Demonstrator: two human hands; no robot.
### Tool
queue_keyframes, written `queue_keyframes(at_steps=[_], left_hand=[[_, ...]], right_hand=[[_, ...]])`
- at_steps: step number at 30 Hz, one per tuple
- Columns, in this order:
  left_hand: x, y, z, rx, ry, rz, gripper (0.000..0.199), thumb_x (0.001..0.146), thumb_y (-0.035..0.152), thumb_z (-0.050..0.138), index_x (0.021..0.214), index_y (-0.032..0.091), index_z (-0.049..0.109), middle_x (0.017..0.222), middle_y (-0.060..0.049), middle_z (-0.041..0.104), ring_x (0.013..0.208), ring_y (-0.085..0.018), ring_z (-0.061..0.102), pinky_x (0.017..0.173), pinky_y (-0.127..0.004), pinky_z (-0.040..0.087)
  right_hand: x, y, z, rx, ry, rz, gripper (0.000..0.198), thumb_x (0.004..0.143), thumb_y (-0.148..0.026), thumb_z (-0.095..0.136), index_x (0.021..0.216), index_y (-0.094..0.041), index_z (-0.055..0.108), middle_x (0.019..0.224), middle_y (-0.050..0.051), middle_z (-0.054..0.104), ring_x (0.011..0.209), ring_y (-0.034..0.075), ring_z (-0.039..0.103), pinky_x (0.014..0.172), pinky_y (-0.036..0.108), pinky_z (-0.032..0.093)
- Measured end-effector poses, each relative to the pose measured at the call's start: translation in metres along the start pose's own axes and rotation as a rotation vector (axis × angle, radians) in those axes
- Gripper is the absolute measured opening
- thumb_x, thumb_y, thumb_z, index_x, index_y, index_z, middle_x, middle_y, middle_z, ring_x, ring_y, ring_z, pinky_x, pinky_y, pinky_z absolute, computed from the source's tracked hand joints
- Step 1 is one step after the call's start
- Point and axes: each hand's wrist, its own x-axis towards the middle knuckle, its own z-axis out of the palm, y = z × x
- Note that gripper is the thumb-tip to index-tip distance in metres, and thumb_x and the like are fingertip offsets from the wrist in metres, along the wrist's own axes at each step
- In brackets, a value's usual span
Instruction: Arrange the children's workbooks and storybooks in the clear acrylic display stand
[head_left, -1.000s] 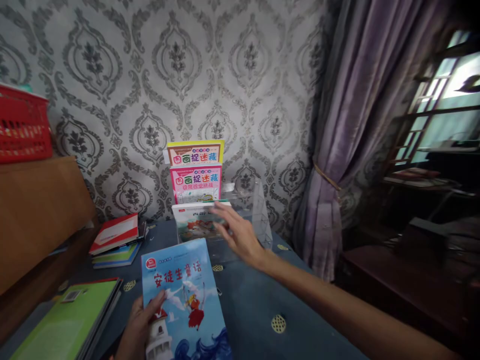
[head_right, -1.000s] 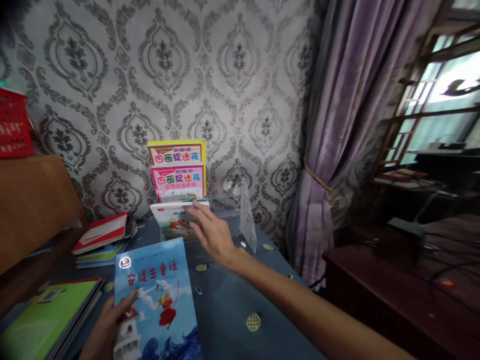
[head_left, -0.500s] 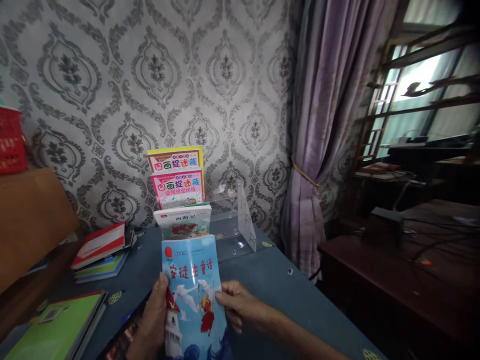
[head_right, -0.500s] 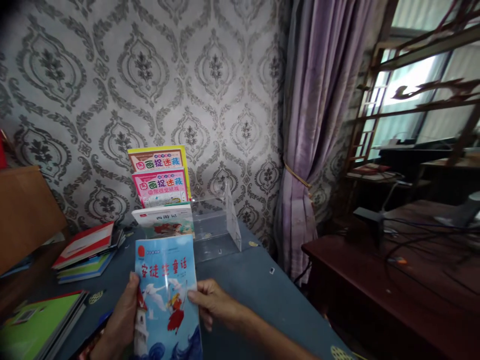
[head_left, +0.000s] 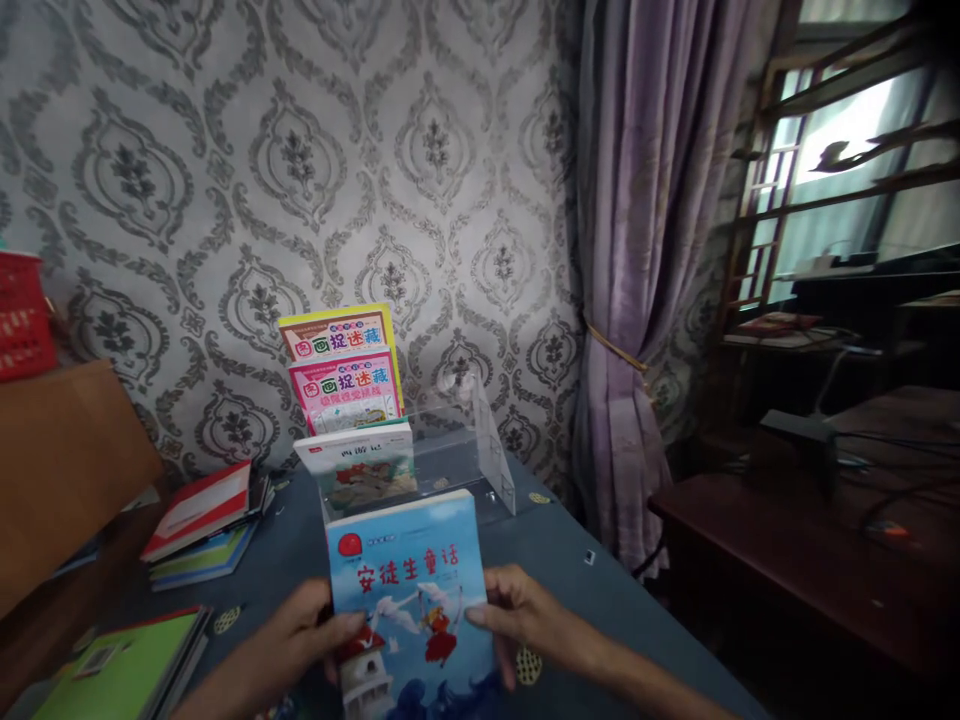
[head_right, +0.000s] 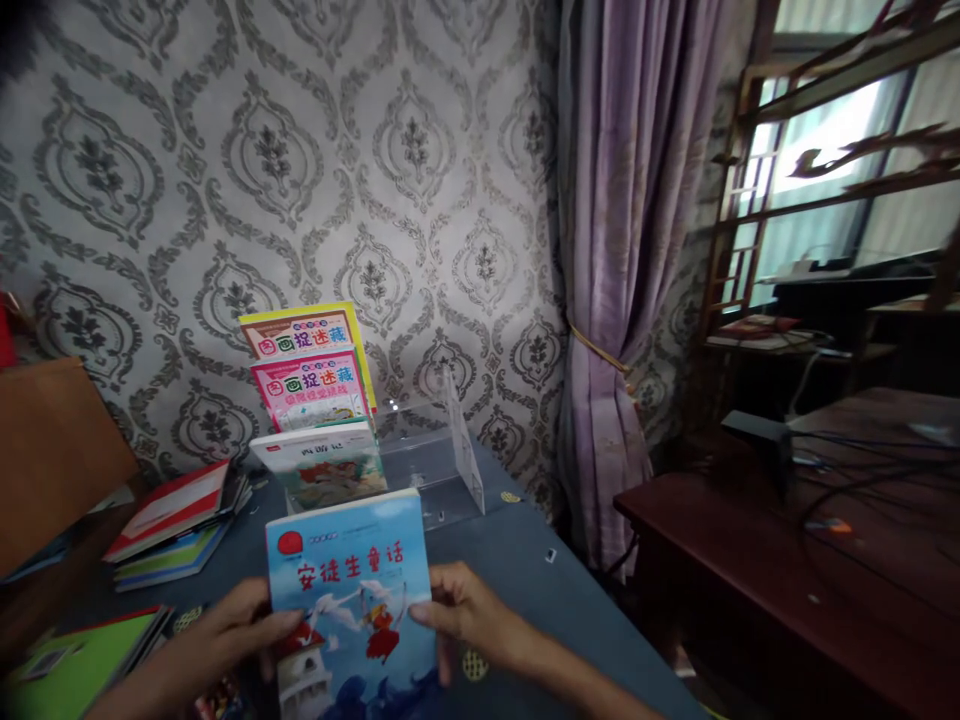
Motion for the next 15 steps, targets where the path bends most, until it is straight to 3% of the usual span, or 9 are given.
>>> queue_keyframes(at_steps=[4,8,12,15], left_hand=[[0.013,0.047,0.031,0.303,-0.205,0.128,0.016,0.065,0.024,0.083,0.078,0.015,0.078,0.072,-0.007,0.071,0.063,-0.021,0.064,0.056,-0.026,0.05],[0.031,0.126,0.071,0.502,-0.31,0.388,0.009,0.072,0.024,0.073,0.071,0.015,0.074,0.072,-0.009,0.071,0.066,-0.023,0.065,0.058,-0.03,0.052],[0.054,0.216,0.105,0.608,-0.257,0.725,0.005,0.072,0.014,0.073,0.07,0.016,0.068,0.065,-0.004,0.066,0.072,-0.024,0.067,0.065,-0.033,0.057],[0.082,0.262,0.118,0.661,-0.19,0.861,0.01,0.072,0.009,0.072,0.08,0.012,0.068,0.068,-0.004,0.066,0.076,-0.023,0.068,0.069,-0.033,0.058]], right_hand=[[-0.014,-0.062,-0.034,-0.166,0.089,0.008,0.041,0.081,-0.053,0.074,0.095,-0.014,0.073,0.074,0.004,0.073,0.055,0.012,0.068,0.052,0.02,0.054],[-0.023,-0.157,-0.079,-0.399,0.171,-0.101,0.034,0.083,-0.045,0.075,0.096,-0.015,0.072,0.075,0.004,0.075,0.066,0.016,0.073,0.062,0.027,0.061],[-0.014,-0.247,-0.115,-0.584,0.327,-0.321,0.021,0.082,-0.033,0.077,0.092,-0.015,0.073,0.085,0.006,0.077,0.074,0.018,0.074,0.069,0.031,0.063],[0.011,-0.282,-0.139,-0.59,0.474,-0.454,0.016,0.083,-0.022,0.078,0.094,-0.013,0.072,0.083,0.008,0.076,0.07,0.017,0.074,0.065,0.03,0.062]])
